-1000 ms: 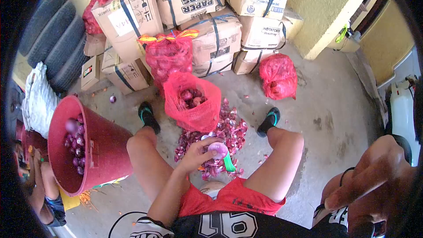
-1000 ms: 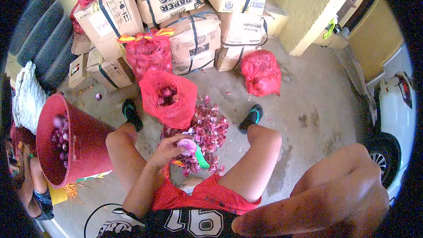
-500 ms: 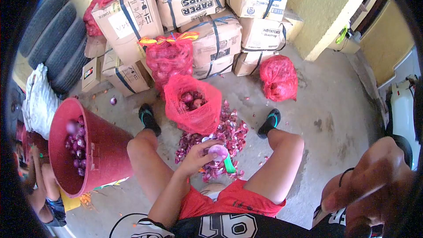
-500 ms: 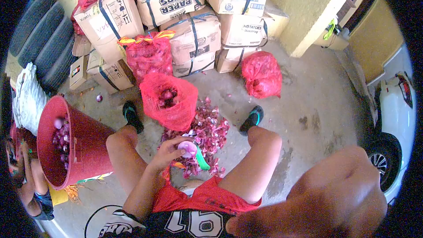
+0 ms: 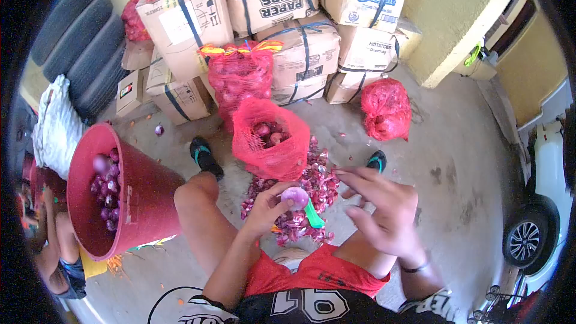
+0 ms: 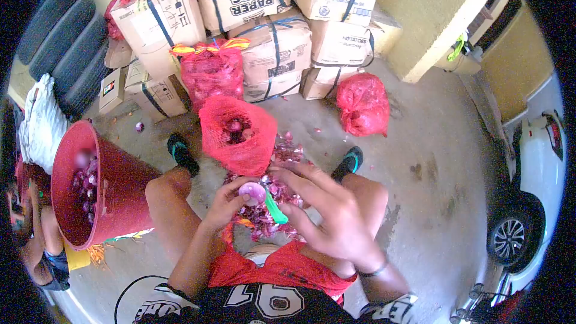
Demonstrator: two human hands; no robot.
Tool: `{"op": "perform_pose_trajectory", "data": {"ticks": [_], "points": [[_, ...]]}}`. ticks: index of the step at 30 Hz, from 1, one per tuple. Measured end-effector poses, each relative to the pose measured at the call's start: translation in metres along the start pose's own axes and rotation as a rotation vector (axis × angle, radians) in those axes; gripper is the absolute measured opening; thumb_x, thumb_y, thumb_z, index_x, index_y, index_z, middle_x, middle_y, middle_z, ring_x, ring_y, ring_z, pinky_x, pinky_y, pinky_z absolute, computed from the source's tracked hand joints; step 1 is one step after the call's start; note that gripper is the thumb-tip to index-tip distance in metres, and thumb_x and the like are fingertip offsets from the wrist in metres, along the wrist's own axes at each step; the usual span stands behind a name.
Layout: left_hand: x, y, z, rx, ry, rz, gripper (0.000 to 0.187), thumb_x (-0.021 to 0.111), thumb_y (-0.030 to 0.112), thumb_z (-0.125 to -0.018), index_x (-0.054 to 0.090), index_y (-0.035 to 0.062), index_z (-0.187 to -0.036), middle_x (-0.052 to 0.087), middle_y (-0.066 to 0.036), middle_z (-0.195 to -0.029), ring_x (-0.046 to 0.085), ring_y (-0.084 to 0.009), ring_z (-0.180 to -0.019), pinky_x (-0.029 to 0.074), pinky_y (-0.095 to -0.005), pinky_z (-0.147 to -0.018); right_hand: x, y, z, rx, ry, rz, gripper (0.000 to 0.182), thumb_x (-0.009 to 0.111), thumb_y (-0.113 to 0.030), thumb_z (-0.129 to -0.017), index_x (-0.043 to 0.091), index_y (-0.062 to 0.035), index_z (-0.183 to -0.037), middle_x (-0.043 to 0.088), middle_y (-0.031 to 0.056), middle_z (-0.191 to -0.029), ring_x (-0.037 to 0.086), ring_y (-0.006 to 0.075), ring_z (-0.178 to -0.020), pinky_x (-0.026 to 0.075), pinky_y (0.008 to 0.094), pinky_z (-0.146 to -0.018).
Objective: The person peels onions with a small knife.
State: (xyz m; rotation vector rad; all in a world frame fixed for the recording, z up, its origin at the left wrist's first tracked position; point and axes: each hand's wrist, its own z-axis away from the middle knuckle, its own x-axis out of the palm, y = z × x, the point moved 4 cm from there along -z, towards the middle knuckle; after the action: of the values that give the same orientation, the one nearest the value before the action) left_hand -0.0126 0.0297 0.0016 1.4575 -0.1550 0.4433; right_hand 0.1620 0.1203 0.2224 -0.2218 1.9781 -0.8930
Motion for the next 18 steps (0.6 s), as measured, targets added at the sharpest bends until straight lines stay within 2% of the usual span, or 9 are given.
{"op": "perform_pose_trajectory", "data": {"ticks": [2,3,4,8,11,12,15,16,18], "points": [[-0.004,0.003,0.001,0.019,0.103,0.114,0.042,0.063,0.003,-0.088,0.055,-0.0041,-0.128,0.057,-0.01,-0.123,0.057,-0.0183,-0.113,0.043,-0.0325,-0.101,0.065,0.064,0.032,0.211,-0.018,-0.029,0.053,0.07,-0.009,-0.084,0.052,0.0021,-0.133,0.061,0.0186,-0.121,0.064,0.0211,-0.104,0.053,0.0293,-0.079],[-0.006,0.002,0.002,0.036,0.119,0.126,0.042,0.063,0.003,-0.088,0.055,-0.0043,-0.128,0.057,-0.01,-0.123,0.057,-0.0183,-0.113,0.043,-0.0325,-0.101,0.097,0.096,0.051,0.266,-0.055,-0.089,0.061,0.073,-0.011,-0.085,0.046,0.0021,-0.137,0.061,0.0194,-0.119,0.062,0.0226,-0.104,0.053,0.0313,-0.079],[-0.008,-0.001,0.002,0.049,0.134,0.137,0.042,0.063,0.002,-0.087,0.055,-0.0045,-0.128,0.057,-0.01,-0.123,0.056,-0.0183,-0.113,0.043,-0.0324,-0.101,0.12,0.108,0.062,0.288,-0.034,-0.139,0.06,0.072,-0.011,-0.085,0.046,0.0022,-0.138,0.061,0.0192,-0.116,0.063,0.0229,-0.1,0.053,0.0324,-0.079],[-0.009,-0.001,0.005,0.044,0.129,0.14,0.042,0.063,0.001,-0.086,0.056,-0.0045,-0.127,0.059,-0.01,-0.12,0.056,-0.0178,-0.113,0.042,-0.0319,-0.101,0.17,0.121,0.074,0.422,-0.003,-0.49,0.053,0.072,-0.012,-0.086,0.05,0.0018,-0.133,0.064,0.0167,-0.106,0.062,0.0222,-0.09,0.052,0.0339,-0.077],[-0.001,0.004,0.004,0.063,0.102,0.17,0.041,0.063,0.001,-0.086,0.056,-0.004,-0.126,0.06,-0.009,-0.118,0.057,-0.0173,-0.111,0.043,-0.0317,-0.1,0.17,0.117,0.062,0.418,-0.124,-0.361,0.051,0.069,-0.017,-0.087,0.05,0.0016,-0.131,0.061,0.0239,-0.116,0.063,0.0328,-0.104,0.05,0.0407,-0.088],[0.0,0.006,0.005,0.066,0.1,0.187,0.041,0.063,0.002,-0.086,0.056,-0.0039,-0.126,0.061,-0.009,-0.117,0.058,-0.0173,-0.109,0.044,-0.0317,-0.099,0.177,0.123,0.063,0.375,-0.12,-0.303,0.043,0.067,-0.014,-0.089,0.053,0.0008,-0.126,0.064,0.0218,-0.105,0.065,0.0302,-0.093,0.051,0.0395,-0.082],[0.004,0.02,0.008,0.023,0.128,0.216,0.04,0.062,0.002,-0.087,0.056,-0.0037,-0.127,0.062,-0.009,-0.114,0.06,-0.0166,-0.105,0.048,-0.0313,-0.093,0.19,0.129,0.065,0.462,-0.154,-0.448,0.037,0.065,-0.014,-0.091,0.055,-0.0011,-0.123,0.065,0.0179,-0.092,0.065,0.0249,-0.083,0.051,0.0373,-0.077],[0.002,0.022,0.009,-0.001,0.146,0.221,0.04,0.062,0.003,-0.087,0.056,-0.0037,-0.126,0.063,-0.009,-0.113,0.061,-0.0163,-0.103,0.05,-0.0311,-0.091,0.191,0.13,0.065,0.482,-0.15,-0.483,0.031,0.063,-0.014,-0.092,0.056,-0.0015,-0.12,0.064,0.0132,-0.092,0.063,0.0205,-0.083,0.05,0.0347,-0.075],[-0.013,0.022,0.011,0.08,0.25,0.121,0.038,0.061,0.003,-0.088,0.057,-0.0033,-0.125,0.064,-0.009,-0.111,0.062,-0.0162,-0.1,0.053,-0.0309,-0.084,0.189,0.133,0.067,0.527,-0.146,-0.558,0.022,0.061,-0.012,-0.095,0.058,-0.0024,-0.114,0.063,0.0039,-0.091,0.061,0.0117,-0.081,0.049,0.0293,-0.07]]}}
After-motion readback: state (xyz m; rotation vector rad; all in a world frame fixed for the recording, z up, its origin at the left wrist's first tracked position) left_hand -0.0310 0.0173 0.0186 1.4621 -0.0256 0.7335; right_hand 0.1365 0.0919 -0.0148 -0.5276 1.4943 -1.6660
